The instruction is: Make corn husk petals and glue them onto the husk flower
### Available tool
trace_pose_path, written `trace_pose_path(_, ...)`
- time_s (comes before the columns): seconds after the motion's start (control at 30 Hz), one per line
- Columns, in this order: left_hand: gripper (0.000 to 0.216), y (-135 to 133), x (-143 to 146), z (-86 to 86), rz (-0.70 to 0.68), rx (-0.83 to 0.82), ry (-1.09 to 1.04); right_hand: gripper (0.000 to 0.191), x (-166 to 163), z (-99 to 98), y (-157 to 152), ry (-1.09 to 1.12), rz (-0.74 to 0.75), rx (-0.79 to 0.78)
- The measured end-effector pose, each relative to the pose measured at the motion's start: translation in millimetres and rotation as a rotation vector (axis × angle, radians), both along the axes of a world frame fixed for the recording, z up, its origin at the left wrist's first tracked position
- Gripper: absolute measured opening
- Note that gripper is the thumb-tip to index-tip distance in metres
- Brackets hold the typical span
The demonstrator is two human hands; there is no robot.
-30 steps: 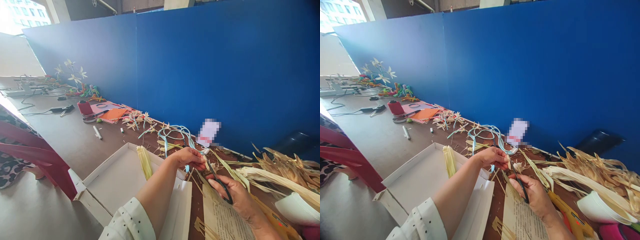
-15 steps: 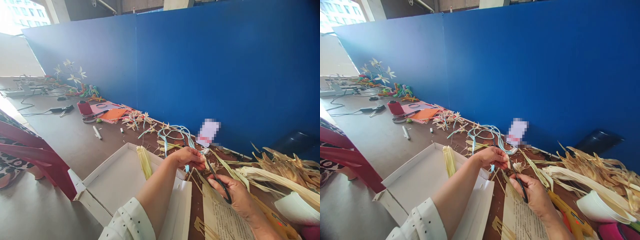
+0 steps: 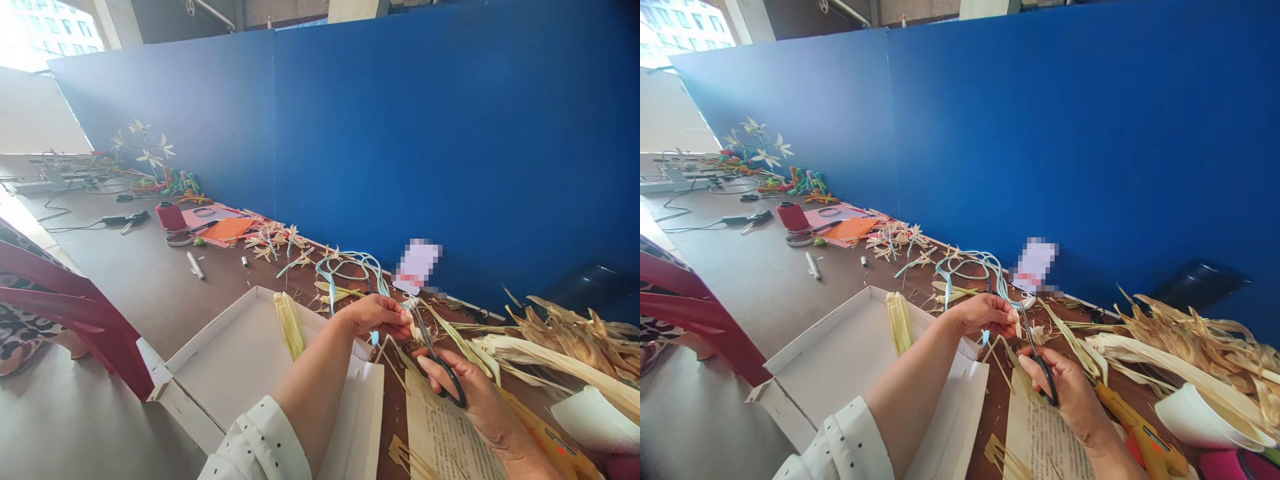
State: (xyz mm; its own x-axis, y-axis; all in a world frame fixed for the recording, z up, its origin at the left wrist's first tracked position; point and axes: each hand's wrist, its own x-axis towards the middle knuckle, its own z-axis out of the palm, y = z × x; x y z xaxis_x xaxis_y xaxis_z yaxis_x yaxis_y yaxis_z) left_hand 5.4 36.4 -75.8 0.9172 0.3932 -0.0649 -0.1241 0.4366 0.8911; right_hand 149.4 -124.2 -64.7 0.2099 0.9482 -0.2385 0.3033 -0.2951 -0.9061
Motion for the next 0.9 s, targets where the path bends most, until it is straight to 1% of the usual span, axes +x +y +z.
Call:
trace_pose_path(0.2,0.03,-1,1,0.2,0.065,-0.004,0.024,0.045,-9,2.8,-2,-0.05,-0.051,0.031)
trace_pose_path(0.37,0.035,-2,2,-0.2,0.047,0.01,0.025,0.046,-17,8.9,-4,-0.069,-0.077,0.07)
trace_pose_path(0.47,0.038,-2,3,-1.2,0.052,0.011,0.024,0.045,-16,9.7,-4,-0.106,-0.059,0.079)
trace_pose_path(0.57,0.041,-2,3,-1.8,0.042,0.007,0.013,0.045,-11,4.5,-1,-0.116,-0.027,0.068)
trace_pose_path(0.73,0.042,-3,5,-0.5,0.053,-0.001,0.01,0.044,-2,-8.9,2,-0.028,-0.019,0.054)
trace_pose_path(0.83,0.038,-5,5,1.3,0.1,-0.006,0.01,0.045,-1,-9.6,4,-0.048,-0.085,0.056)
trace_pose_path(0.9,0.034,-5,6,1.9,0.144,0.0,0.004,0.044,1,-8.3,5,-0.098,-0.14,0.094)
